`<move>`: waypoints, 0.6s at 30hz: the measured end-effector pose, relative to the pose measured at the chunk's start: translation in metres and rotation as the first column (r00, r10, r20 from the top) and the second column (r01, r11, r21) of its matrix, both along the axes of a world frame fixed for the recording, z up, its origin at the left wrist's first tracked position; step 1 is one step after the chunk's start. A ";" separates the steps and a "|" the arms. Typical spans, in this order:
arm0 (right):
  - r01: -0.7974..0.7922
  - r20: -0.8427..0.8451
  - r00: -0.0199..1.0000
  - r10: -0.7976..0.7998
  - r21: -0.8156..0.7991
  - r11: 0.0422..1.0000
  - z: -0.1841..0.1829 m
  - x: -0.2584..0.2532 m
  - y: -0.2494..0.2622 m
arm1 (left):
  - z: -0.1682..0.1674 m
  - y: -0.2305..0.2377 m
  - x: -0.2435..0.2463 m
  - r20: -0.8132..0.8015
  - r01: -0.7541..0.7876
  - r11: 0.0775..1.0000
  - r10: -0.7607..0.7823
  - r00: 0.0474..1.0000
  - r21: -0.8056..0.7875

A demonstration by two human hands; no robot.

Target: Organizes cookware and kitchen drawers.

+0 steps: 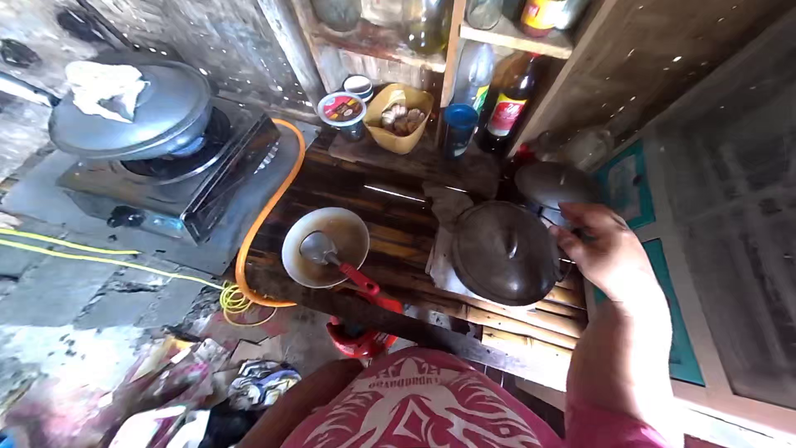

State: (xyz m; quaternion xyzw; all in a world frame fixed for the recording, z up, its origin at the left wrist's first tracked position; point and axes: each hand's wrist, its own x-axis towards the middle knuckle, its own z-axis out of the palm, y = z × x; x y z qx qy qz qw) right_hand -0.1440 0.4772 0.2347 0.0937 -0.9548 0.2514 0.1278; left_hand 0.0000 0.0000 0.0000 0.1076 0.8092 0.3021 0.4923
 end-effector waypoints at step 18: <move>0.207 -0.398 0.805 -0.439 -0.505 0.838 -0.068 0.133 -0.045 | 0.081 0.219 -0.327 -0.635 0.099 0.993 -0.120 0.763 -0.069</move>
